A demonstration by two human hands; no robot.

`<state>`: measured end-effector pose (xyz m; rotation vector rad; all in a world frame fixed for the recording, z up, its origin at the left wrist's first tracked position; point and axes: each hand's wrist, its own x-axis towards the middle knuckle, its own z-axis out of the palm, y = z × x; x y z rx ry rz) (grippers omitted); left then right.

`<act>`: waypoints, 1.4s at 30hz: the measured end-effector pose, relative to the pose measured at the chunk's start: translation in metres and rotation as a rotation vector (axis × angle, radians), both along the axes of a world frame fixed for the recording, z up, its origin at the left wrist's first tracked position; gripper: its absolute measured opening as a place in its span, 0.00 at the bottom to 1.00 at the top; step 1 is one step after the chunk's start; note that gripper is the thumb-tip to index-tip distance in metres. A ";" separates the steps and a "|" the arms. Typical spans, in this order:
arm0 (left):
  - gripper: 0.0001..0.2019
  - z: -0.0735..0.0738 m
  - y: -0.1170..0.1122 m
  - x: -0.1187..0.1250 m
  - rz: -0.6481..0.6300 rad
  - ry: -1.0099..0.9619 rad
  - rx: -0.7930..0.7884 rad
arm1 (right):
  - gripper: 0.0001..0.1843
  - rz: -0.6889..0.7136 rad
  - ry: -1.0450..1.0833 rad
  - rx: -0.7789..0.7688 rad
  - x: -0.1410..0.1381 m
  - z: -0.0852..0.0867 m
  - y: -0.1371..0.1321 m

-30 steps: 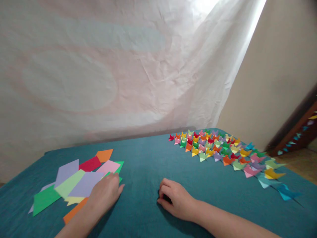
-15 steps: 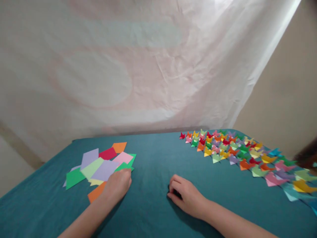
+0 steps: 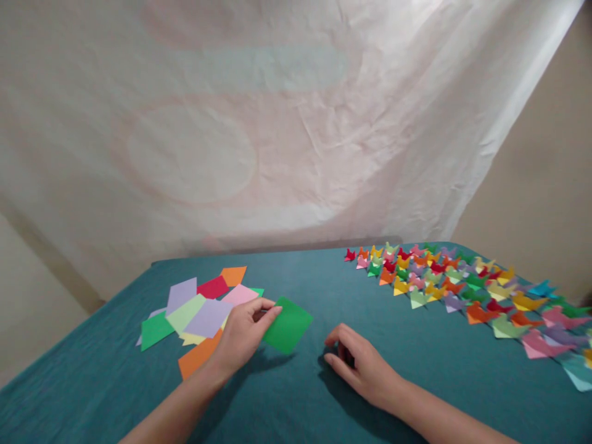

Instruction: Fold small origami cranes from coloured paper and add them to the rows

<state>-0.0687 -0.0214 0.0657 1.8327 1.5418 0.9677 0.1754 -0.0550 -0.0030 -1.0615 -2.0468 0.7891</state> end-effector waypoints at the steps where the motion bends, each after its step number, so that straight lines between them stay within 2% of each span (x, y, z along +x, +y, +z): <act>1: 0.16 0.000 0.000 0.009 -0.030 -0.108 -0.078 | 0.09 -0.035 0.068 -0.029 0.001 0.001 0.001; 5: 0.17 -0.007 0.006 0.039 -0.084 -0.349 -0.228 | 0.15 -0.119 0.324 -0.145 0.005 0.001 0.006; 9: 0.16 -0.021 0.013 0.060 -0.141 -0.450 -0.323 | 0.15 -0.114 0.452 -0.236 0.008 -0.004 0.011; 12: 0.17 -0.031 0.017 0.069 -0.172 -0.495 -0.348 | 0.17 -0.161 0.503 -0.286 0.008 -0.005 0.014; 17: 0.21 -0.046 0.021 0.072 -0.270 -0.595 -0.385 | 0.22 -0.249 0.560 -0.342 0.008 -0.002 0.019; 23: 0.16 -0.062 0.021 0.068 -0.313 -0.629 -0.357 | 0.23 -0.255 0.595 -0.428 0.009 -0.001 0.020; 27: 0.15 -0.069 0.022 0.068 -0.353 -0.642 -0.360 | 0.21 -0.252 0.583 -0.433 0.008 0.001 0.019; 33: 0.09 -0.065 0.019 0.068 -0.318 -0.507 -0.181 | 0.17 -0.299 0.443 -0.283 0.013 -0.005 0.022; 36: 0.04 -0.059 0.016 0.065 -0.323 -0.329 0.064 | 0.11 -0.309 0.380 -0.127 0.018 -0.010 0.026; 38: 0.06 -0.055 0.014 0.063 -0.365 -0.242 0.260 | 0.07 -0.318 0.382 -0.025 0.020 -0.011 0.028; 42: 0.08 -0.053 0.014 0.061 -0.398 -0.159 0.508 | 0.07 -0.379 0.416 0.062 0.020 -0.010 0.027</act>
